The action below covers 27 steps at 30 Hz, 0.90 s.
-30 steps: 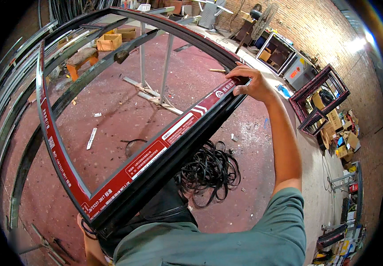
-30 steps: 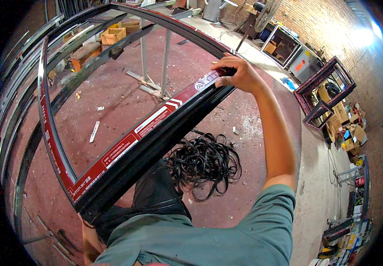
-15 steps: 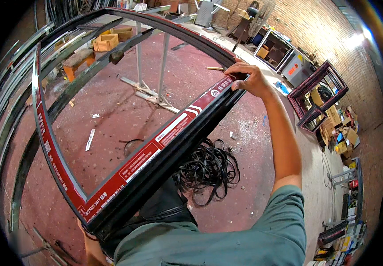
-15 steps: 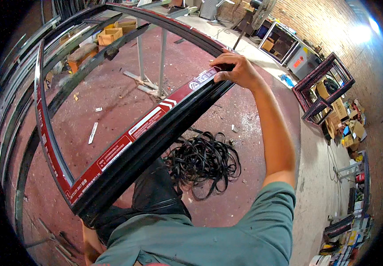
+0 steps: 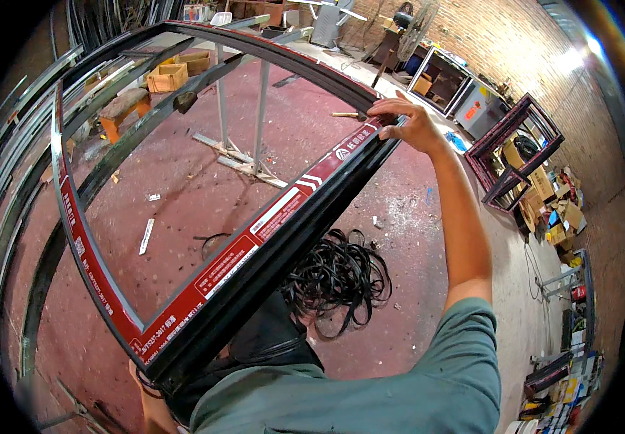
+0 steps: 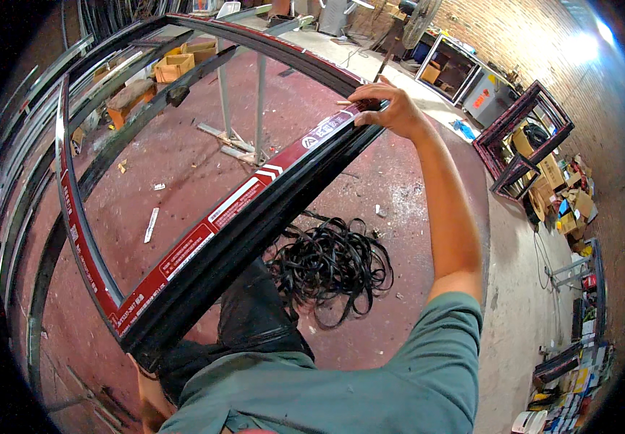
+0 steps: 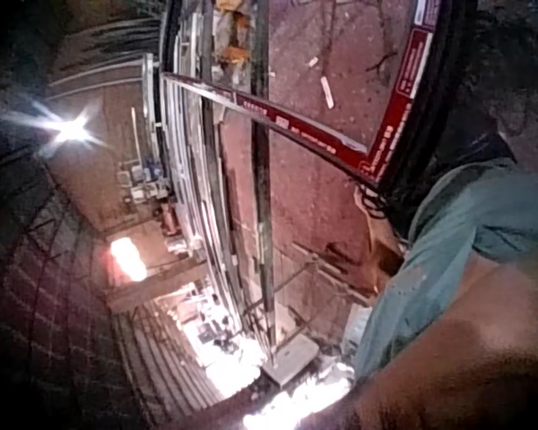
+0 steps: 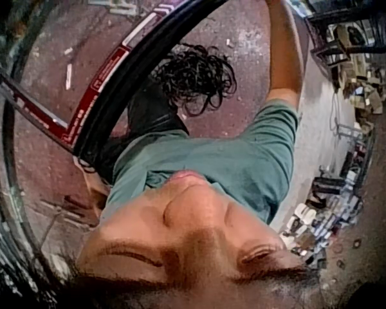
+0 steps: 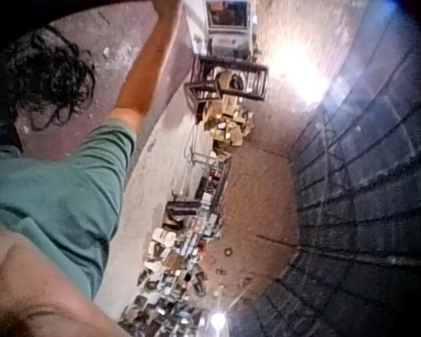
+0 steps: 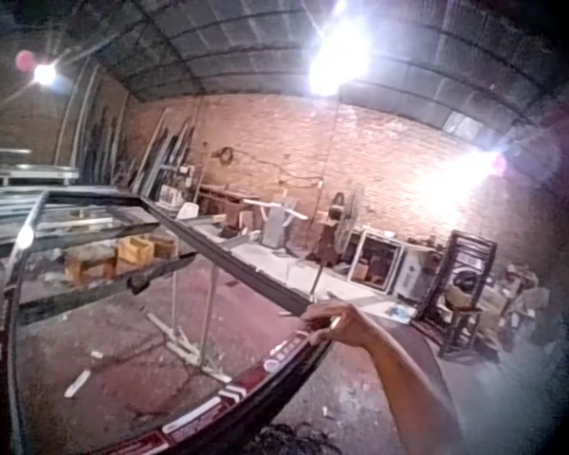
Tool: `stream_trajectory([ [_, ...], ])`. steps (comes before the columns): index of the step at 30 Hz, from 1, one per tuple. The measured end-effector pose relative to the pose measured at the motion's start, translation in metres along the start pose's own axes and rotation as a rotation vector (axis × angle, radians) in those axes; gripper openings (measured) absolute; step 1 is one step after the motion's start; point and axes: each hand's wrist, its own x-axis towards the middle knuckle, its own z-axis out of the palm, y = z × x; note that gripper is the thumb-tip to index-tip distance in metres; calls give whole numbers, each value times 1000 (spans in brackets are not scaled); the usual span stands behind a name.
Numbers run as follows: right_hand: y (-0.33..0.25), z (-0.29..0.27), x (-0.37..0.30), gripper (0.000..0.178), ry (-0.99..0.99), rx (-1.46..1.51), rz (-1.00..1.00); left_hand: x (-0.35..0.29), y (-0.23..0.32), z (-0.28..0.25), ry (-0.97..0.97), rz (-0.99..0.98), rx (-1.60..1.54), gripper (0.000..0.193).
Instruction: The person installs a black rubber seal onto a window frame by cutting it to length with scissors and pressing it into the frame's groove. The person repeatedly measures, cuts, and fits the seal along the frame's edges.
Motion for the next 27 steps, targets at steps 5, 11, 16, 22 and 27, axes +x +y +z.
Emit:
stream_trajectory([
  [5, 24, -13, -8, 54, 28, -79, -36, 11, -2, 5, -21, -25, -1, 32],
  [11, -36, -3, 7, 49, -72, -119, -164, 6, 2, 4, -70, -40, -19, 33],
  [16, -109, 16, 13, 47, -151, 6, -214, 0, 1, 6, -124, -54, -69, 33],
  [22, -187, 52, 22, 49, -229, 88, -363, -16, 5, 16, -150, 0, 62, 29],
  [27, -256, 73, 24, 50, -291, 141, -375, -18, 4, 16, -255, -38, -148, 29],
])
